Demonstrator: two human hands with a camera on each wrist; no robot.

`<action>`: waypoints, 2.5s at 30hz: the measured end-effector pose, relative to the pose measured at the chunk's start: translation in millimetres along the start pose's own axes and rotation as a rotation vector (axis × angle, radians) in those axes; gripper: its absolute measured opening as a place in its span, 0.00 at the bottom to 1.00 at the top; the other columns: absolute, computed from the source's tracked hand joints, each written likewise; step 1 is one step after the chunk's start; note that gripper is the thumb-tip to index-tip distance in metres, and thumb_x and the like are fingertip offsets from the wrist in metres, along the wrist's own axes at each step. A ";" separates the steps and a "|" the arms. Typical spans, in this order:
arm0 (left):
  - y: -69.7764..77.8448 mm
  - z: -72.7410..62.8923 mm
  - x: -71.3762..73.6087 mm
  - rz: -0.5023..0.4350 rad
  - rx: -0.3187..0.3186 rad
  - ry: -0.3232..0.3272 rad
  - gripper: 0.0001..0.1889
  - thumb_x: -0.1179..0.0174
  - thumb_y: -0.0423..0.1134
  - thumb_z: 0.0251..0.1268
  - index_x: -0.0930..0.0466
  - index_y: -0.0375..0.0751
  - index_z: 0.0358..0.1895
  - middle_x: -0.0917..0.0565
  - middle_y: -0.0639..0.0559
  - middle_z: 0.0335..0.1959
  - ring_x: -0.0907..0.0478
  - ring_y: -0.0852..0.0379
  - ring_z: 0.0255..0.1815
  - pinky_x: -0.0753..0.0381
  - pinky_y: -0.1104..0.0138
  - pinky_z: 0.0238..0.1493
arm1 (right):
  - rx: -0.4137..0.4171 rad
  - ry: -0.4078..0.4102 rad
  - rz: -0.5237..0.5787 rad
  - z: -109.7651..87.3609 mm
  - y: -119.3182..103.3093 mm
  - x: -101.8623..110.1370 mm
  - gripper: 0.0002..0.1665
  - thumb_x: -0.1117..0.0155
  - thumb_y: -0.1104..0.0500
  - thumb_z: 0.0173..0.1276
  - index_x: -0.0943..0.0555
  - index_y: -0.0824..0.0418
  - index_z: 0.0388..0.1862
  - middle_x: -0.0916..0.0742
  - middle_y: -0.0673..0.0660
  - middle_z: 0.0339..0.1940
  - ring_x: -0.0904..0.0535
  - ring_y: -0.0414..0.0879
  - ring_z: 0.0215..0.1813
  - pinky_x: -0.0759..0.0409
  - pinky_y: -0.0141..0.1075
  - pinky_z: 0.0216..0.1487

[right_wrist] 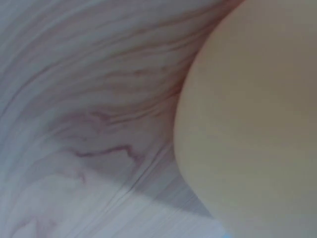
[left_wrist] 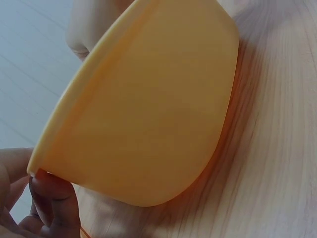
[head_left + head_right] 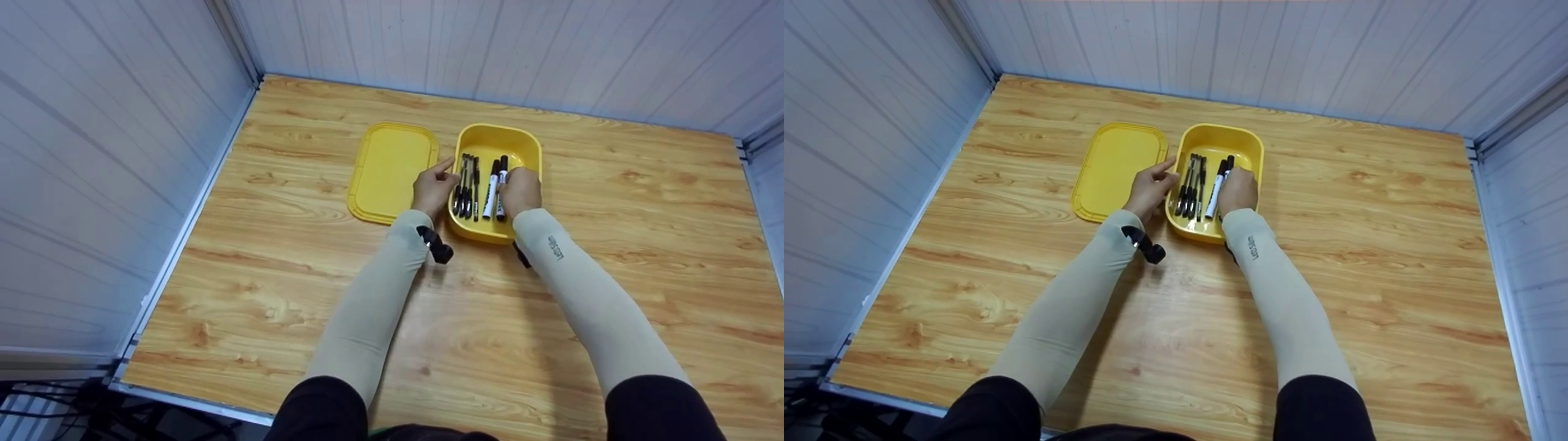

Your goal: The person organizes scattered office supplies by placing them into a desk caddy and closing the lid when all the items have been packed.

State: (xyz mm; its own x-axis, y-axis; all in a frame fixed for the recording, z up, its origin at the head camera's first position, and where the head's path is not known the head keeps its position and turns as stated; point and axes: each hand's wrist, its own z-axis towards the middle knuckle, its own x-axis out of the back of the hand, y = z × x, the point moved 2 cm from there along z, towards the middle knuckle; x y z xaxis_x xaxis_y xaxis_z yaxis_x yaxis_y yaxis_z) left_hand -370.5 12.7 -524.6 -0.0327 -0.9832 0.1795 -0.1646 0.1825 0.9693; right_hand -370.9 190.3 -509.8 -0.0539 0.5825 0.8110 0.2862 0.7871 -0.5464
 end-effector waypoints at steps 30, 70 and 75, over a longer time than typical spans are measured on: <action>-0.7 -0.1 0.7 0.041 -0.012 0.026 0.22 0.38 0.38 0.67 0.23 0.51 0.65 0.14 0.48 0.39 0.22 0.61 0.37 0.24 0.74 0.39 | 0.089 0.253 0.021 7.7 25.4 37.3 0.38 0.47 0.56 0.77 0.48 0.62 0.79 0.29 0.70 0.65 0.26 0.62 0.60 0.27 0.51 0.63; -63.3 -42.0 163.7 0.154 0.119 0.260 0.15 0.39 0.28 0.66 0.18 0.32 0.54 0.14 0.42 0.35 0.17 0.58 0.22 0.19 0.72 0.23 | 0.025 0.207 0.007 11.4 32.1 31.6 0.25 0.58 0.62 0.77 0.36 0.65 0.71 0.18 0.74 0.52 0.18 0.66 0.49 0.20 0.56 0.48; -63.8 -51.1 163.0 0.098 0.136 0.258 0.13 0.40 0.27 0.65 0.17 0.32 0.52 0.15 0.42 0.34 0.16 0.56 0.22 0.17 0.69 0.26 | 0.024 0.193 0.016 12.3 35.0 33.9 0.26 0.58 0.62 0.78 0.38 0.65 0.72 0.18 0.74 0.53 0.19 0.67 0.51 0.21 0.56 0.50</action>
State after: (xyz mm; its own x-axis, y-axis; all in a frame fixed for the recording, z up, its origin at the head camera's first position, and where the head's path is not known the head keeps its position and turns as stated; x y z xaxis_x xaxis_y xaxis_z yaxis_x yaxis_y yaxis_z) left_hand -315.0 -159.3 -548.6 0.1936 -0.9259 0.3245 -0.3043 0.2578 0.9170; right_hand -374.5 240.1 -504.0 0.1353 0.5471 0.8261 0.2629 0.7840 -0.5623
